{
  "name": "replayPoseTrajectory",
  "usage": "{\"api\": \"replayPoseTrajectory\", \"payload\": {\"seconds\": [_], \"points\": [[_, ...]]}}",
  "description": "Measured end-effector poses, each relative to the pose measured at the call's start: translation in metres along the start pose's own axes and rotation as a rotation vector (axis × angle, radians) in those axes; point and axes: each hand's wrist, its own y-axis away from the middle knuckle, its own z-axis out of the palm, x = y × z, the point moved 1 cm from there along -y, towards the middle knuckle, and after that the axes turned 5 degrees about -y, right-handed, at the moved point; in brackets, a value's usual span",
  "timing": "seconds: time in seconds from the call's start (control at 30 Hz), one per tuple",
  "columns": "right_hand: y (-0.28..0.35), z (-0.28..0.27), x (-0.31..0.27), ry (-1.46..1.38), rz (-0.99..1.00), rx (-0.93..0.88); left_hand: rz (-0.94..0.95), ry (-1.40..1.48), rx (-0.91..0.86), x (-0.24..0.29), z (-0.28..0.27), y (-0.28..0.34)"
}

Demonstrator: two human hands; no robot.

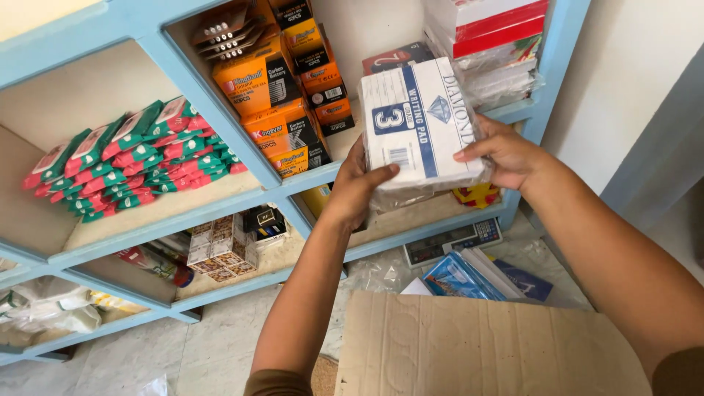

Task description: Stocking shelves with writing pads and various paper products from a cardboard box.

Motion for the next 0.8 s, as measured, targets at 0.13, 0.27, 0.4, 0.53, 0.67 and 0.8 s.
{"api": "replayPoseTrajectory", "payload": {"seconds": [0.13,0.27,0.4,0.53,0.67,0.8], "points": [[-0.022,-0.016,-0.002,-0.024,-0.028,0.028,0.011,0.051,-0.017,-0.003,-0.003,-0.025],[-0.038,-0.022,-0.004,-0.066,-0.049,0.088,0.015,0.061,0.009,-0.012,-0.004,-0.050],[-0.053,-0.026,-0.001,-0.102,-0.048,0.203,-0.033,0.105,0.043,-0.024,-0.003,-0.071],[-0.058,-0.032,0.002,-0.288,-0.080,0.219,-0.106,0.138,0.163,-0.028,-0.002,-0.079],[-0.036,-0.030,0.000,-0.447,-0.182,0.053,0.031,0.198,0.059,-0.028,-0.005,-0.072],[-0.036,-0.041,0.012,-0.365,-0.262,-0.034,0.105,0.144,0.042,-0.032,-0.004,-0.069]]}}
